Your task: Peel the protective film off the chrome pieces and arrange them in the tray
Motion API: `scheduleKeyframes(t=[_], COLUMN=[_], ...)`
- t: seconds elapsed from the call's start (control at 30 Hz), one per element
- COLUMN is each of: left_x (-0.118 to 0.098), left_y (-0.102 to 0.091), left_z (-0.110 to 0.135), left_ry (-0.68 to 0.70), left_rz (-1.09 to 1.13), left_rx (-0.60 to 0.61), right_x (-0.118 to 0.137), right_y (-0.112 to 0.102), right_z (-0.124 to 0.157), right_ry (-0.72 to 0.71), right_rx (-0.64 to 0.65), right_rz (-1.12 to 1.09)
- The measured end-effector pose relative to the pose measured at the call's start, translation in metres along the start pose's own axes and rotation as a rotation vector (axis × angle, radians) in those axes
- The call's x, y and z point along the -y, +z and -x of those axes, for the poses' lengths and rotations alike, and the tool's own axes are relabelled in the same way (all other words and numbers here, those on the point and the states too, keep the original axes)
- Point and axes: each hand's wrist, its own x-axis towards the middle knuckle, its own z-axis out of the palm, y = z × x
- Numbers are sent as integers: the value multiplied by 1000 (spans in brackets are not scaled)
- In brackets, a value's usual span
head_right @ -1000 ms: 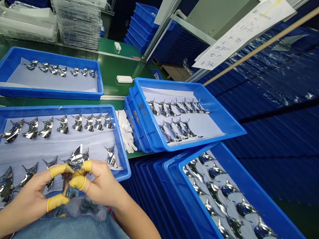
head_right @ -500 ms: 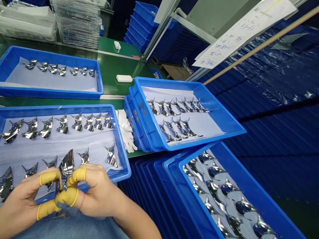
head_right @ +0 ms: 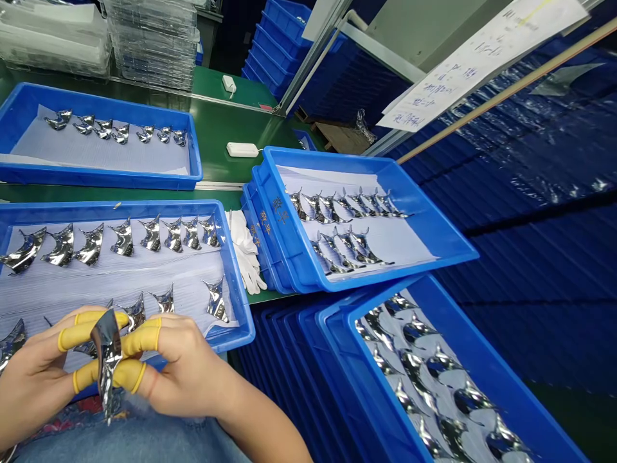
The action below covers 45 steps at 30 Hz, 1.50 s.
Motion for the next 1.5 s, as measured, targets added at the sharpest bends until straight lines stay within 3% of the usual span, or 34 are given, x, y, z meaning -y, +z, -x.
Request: scheduleKeyframes(t=[0.3,0.47,0.63,0.87,1.27,1.5], left_x=[0,0,6,6,1,-3], left_y=[0,2,1,2,2,2], left_z=[5,6,9,2,-2,2], left_ry=[-42,-59,-32,5,35,-9], left_rz=[17,12,-43,-42,-24,75], left_rx=[7,13,85,186,197,203], right_x=[-1,0,0,3,-2,-5], right_y=[1,1,2,0,6,4], right_z=[0,-1,-1,0,3,1], right_ry=[-40,6,3,73,235,410], right_rx=[-30,-63,-99,-148,-261,-308], right_rz=[9,50,14,-166,-467,-695])
